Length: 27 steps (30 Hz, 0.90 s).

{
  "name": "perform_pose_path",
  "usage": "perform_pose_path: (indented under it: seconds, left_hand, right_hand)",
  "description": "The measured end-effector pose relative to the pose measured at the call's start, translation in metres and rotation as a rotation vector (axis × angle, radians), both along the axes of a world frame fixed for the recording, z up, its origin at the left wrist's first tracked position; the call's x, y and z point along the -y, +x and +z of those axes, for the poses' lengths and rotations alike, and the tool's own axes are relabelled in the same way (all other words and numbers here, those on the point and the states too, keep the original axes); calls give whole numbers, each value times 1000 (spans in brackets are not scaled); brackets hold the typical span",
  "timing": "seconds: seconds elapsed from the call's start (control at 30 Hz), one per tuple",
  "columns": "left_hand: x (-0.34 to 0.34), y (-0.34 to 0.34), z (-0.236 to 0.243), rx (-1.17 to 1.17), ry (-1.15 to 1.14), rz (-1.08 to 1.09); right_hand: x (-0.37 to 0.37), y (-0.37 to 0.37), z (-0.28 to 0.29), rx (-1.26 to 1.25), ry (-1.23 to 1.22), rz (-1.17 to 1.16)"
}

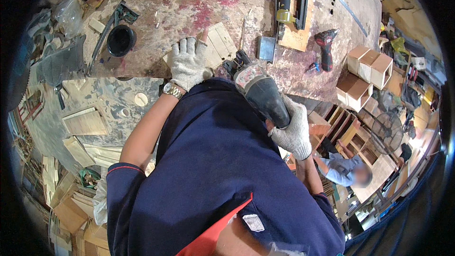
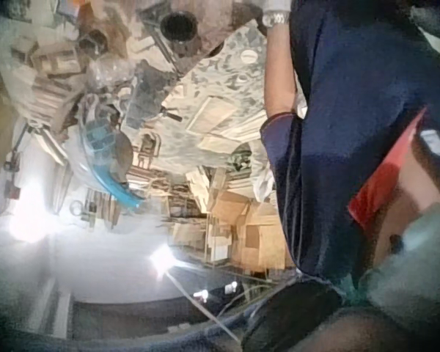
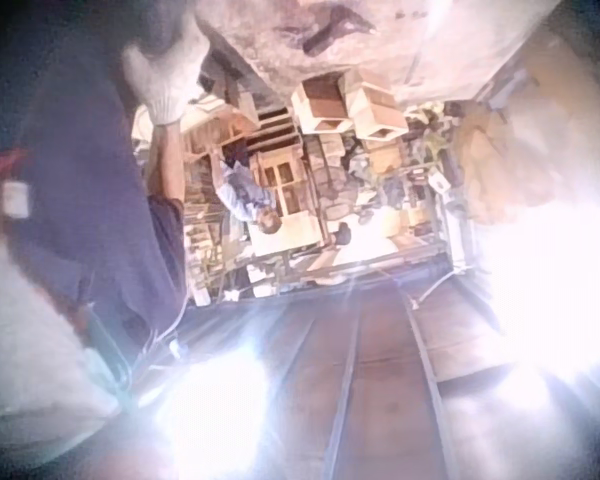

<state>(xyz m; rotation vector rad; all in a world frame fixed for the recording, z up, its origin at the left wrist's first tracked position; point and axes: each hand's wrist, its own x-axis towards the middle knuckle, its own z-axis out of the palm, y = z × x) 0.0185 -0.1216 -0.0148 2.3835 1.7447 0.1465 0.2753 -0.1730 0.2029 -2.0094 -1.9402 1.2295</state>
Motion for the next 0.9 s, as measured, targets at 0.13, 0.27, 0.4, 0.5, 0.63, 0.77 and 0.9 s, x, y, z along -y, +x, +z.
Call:
perform_pose_path:
  seconds: [0.13, 0.27, 0.4, 0.5, 0.63, 0.77, 0.9]
  left_hand:
    - [-1, 1, -2, -73, -40, -1]
    - [0, 0, -2, -42, -31, -2]
    - [-3, 0, 2, -43, 104, -6]
    - [-3, 0, 5, 1, -8, -6]
    - [-4, 0, 7, 19, -25, -1]
    - [-4, 0, 9, -35, -85, -7]
    - [-6, 1, 10, -71, -98, -15]
  right_hand:
    - [4, -1, -4, -8, -25, -41]
    - [7, -3, -9, -14, -53, -80]
    - [8, -10, -13, 79, -16, -82]
    - [9, -18, -13, 90, 36, -117]
    - [6, -24, -11, 29, -35, -199]
    - [0, -33, -9, 100, 180, -135]
    - [-6, -37, -5, -10, 19, -119]
